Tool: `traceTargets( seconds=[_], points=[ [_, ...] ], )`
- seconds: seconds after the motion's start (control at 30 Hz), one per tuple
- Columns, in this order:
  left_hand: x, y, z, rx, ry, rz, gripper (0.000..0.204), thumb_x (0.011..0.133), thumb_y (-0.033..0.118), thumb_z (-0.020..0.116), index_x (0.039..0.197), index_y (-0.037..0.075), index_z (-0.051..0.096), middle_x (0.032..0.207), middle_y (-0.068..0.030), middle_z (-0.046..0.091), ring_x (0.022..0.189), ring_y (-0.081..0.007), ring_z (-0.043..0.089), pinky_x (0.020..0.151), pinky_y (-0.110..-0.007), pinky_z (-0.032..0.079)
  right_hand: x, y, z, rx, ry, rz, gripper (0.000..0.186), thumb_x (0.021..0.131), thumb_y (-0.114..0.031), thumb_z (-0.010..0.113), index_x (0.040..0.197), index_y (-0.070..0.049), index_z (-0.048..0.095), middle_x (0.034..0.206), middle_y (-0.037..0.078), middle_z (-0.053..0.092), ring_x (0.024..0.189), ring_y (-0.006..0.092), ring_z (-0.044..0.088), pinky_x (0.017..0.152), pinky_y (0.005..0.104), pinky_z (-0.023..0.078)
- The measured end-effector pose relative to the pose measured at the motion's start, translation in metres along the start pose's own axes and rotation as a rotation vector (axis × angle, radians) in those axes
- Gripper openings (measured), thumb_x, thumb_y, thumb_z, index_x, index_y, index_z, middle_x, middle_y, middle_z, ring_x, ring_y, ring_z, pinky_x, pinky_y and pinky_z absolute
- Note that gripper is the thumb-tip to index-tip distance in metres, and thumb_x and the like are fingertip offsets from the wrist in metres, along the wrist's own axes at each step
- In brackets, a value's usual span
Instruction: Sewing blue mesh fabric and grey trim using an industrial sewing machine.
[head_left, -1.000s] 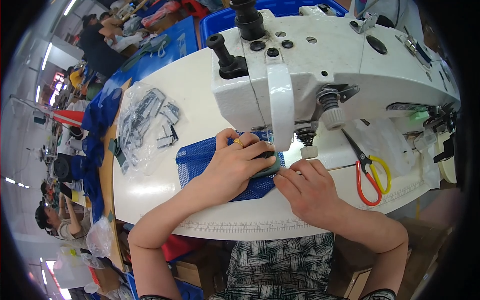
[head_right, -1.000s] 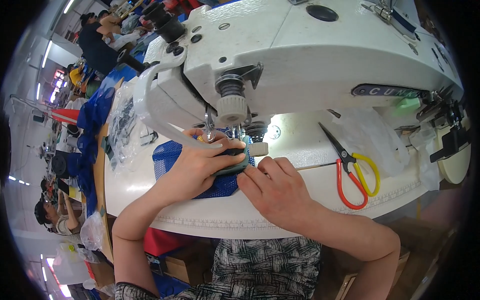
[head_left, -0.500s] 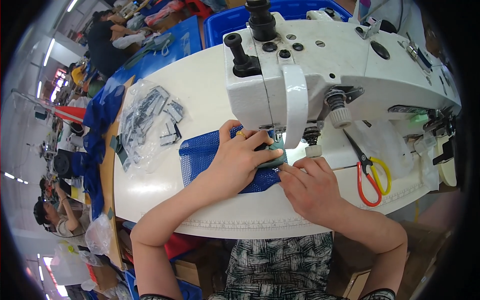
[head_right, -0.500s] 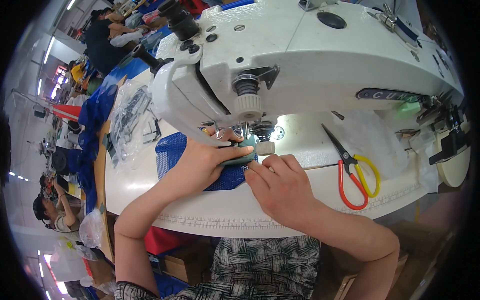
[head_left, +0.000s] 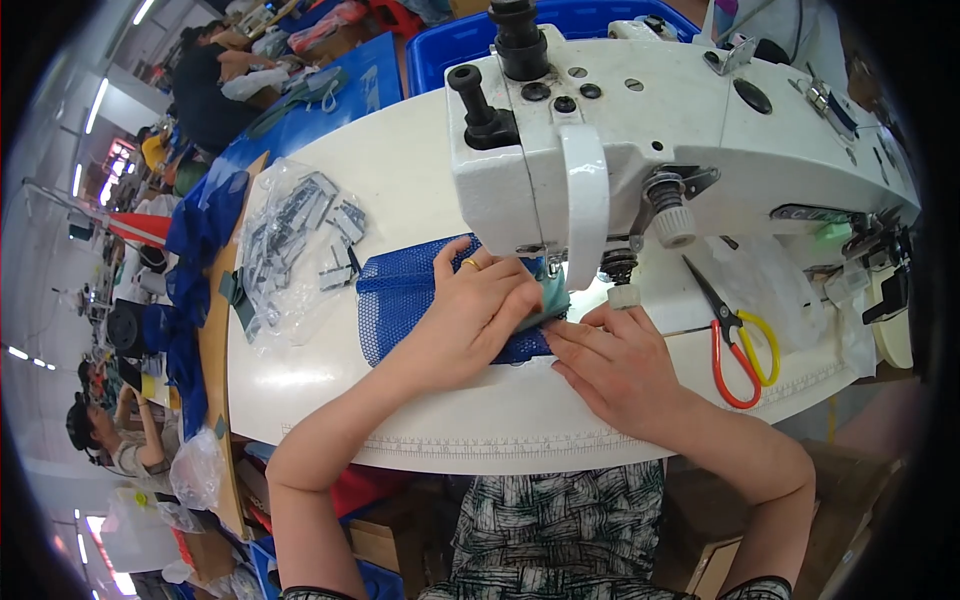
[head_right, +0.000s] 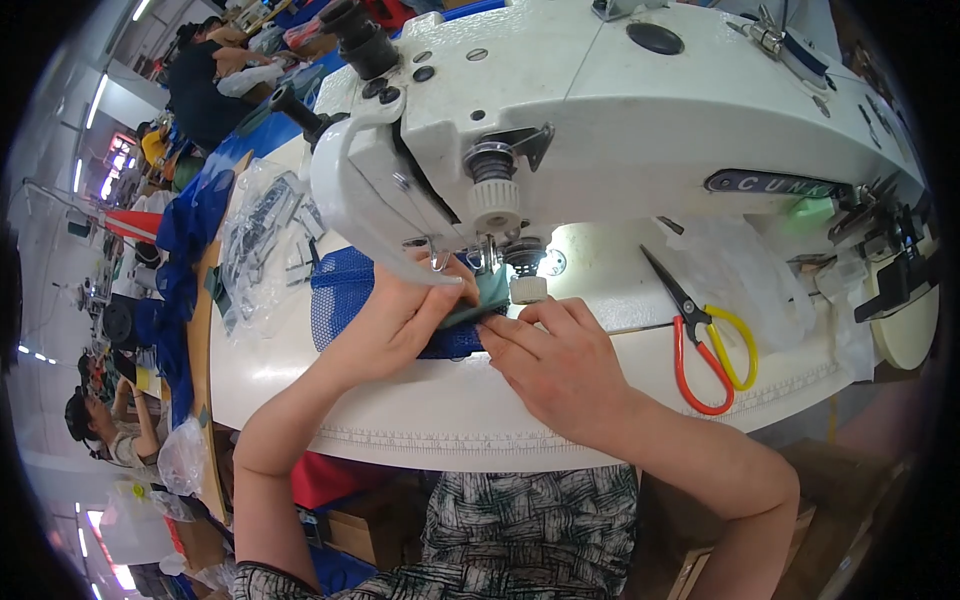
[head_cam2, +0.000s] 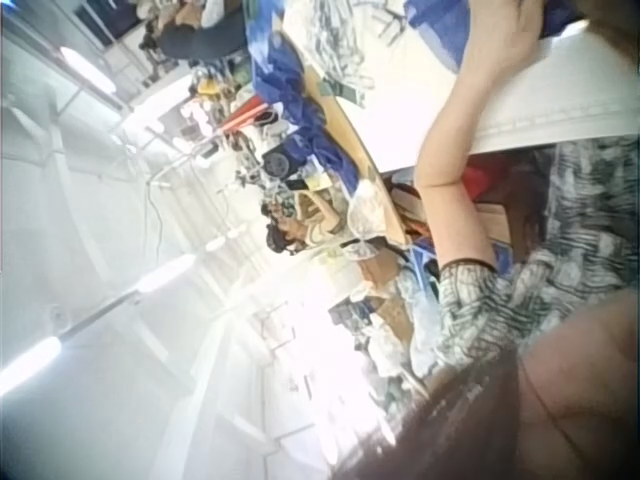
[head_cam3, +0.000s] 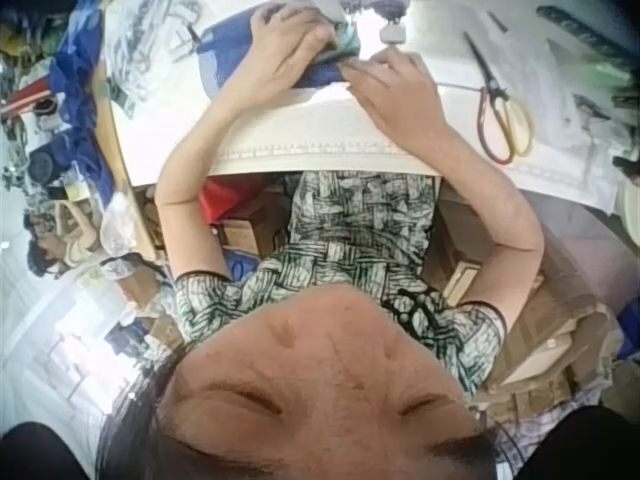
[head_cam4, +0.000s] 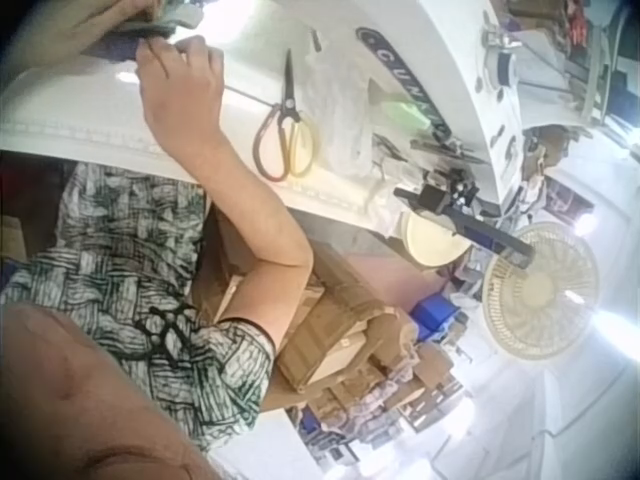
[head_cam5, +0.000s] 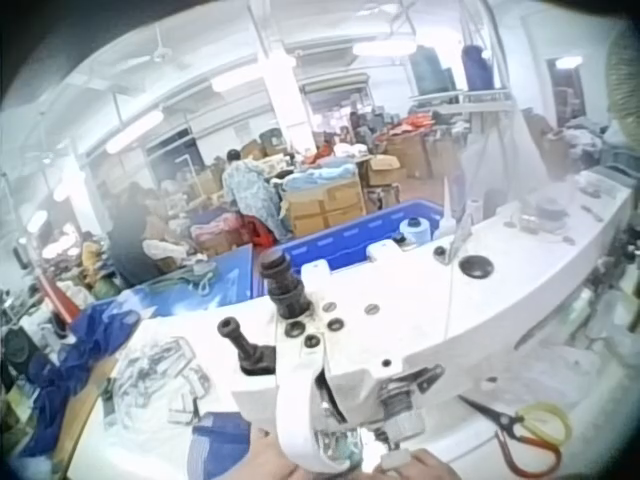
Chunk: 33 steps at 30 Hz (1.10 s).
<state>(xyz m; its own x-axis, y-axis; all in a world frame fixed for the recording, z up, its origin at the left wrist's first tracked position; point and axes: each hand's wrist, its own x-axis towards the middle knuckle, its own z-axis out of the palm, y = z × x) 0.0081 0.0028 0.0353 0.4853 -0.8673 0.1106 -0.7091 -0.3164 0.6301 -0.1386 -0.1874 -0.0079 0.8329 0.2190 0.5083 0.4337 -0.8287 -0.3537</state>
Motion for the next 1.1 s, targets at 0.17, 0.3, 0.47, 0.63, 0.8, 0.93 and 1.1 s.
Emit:
traceTargets(
  seconds=[0.17, 0.3, 0.47, 0.63, 0.8, 0.93, 1.1],
  points=[
    [-0.003, 0.018, 0.003, 0.214, -0.017, 0.005, 0.017, 0.096, 0.022, 0.072, 0.101, 0.006, 0.071, 0.099, -0.0073, 0.066, 0.105, -0.0256, 0.061, 0.113, -0.051, 0.028, -0.003, 0.006, 0.0, 0.086, -0.044, -0.001, 0.031, 0.083, -0.011, 0.077, 0.113, -0.007, 0.074, 0.121, 0.003, 0.072, 0.104, 0.0238, 0.063, 0.09, 0.0399, 0.049],
    [-0.002, 0.021, -0.004, 0.105, -0.062, -0.087, 0.011, 0.094, 0.013, 0.073, 0.1, 0.006, 0.065, 0.095, -0.0072, 0.066, 0.1, -0.0254, 0.062, 0.111, -0.049, 0.03, -0.002, 0.003, 0.0, 0.07, -0.015, -0.011, 0.03, 0.083, -0.01, 0.077, 0.112, -0.006, 0.074, 0.123, 0.003, 0.071, 0.105, 0.0248, 0.062, 0.09, 0.0401, 0.049],
    [-0.007, 0.011, 0.012, -0.008, 0.178, -0.093, 0.01, 0.095, 0.007, 0.069, 0.104, 0.007, 0.064, 0.093, -0.007, 0.067, 0.094, -0.0258, 0.063, 0.105, -0.046, 0.032, 0.0, 0.002, 0.002, 0.101, -0.016, -0.005, 0.026, 0.084, -0.01, 0.076, 0.11, -0.004, 0.073, 0.123, 0.006, 0.071, 0.106, 0.0267, 0.062, 0.089, 0.0409, 0.05],
    [-0.005, 0.014, 0.03, 0.127, 0.341, -0.061, 0.013, 0.095, 0.008, 0.07, 0.107, 0.007, 0.069, 0.091, -0.0062, 0.069, 0.092, -0.0253, 0.062, 0.099, -0.045, 0.032, 0.0, 0.003, 0.001, 0.154, 0.012, 0.029, 0.025, 0.085, -0.01, 0.076, 0.108, -0.003, 0.073, 0.122, 0.008, 0.07, 0.106, 0.0278, 0.062, 0.087, 0.0414, 0.05],
    [-0.006, 0.015, 0.031, 0.086, 0.263, -0.083, 0.009, 0.093, 0.014, 0.074, 0.097, 0.007, 0.072, 0.091, -0.0041, 0.067, 0.091, -0.0228, 0.06, 0.099, -0.045, 0.03, 0.0, 0.002, 0.001, 0.141, 0.037, 0.028, 0.025, 0.084, -0.011, 0.076, 0.107, -0.002, 0.072, 0.121, 0.008, 0.07, 0.105, 0.0281, 0.062, 0.086, 0.0413, 0.05],
    [-0.004, 0.01, 0.032, -0.008, 0.323, -0.085, 0.005, 0.094, 0.007, 0.07, 0.099, 0.008, 0.071, 0.092, -0.0019, 0.065, 0.092, -0.0202, 0.059, 0.099, -0.042, 0.029, 0.004, 0.005, -0.004, 0.265, 0.021, 0.173, 0.027, 0.086, -0.017, 0.078, 0.108, -0.003, 0.073, 0.105, 0.01, 0.073, 0.096, 0.0294, 0.065, 0.081, 0.0417, 0.052],
    [-0.004, 0.011, 0.036, 0.048, 0.364, -0.057, 0.008, 0.093, 0.003, 0.067, 0.097, 0.01, 0.07, 0.091, -0.0014, 0.065, 0.091, -0.0204, 0.059, 0.097, -0.041, 0.029, 0.025, 0.016, 0.001, 0.489, -0.041, 0.658, 0.025, 0.092, -0.026, 0.077, 0.103, -0.003, 0.073, 0.084, 0.015, 0.074, 0.08, 0.035, 0.073, 0.07, 0.0456, 0.056]
  ],
)
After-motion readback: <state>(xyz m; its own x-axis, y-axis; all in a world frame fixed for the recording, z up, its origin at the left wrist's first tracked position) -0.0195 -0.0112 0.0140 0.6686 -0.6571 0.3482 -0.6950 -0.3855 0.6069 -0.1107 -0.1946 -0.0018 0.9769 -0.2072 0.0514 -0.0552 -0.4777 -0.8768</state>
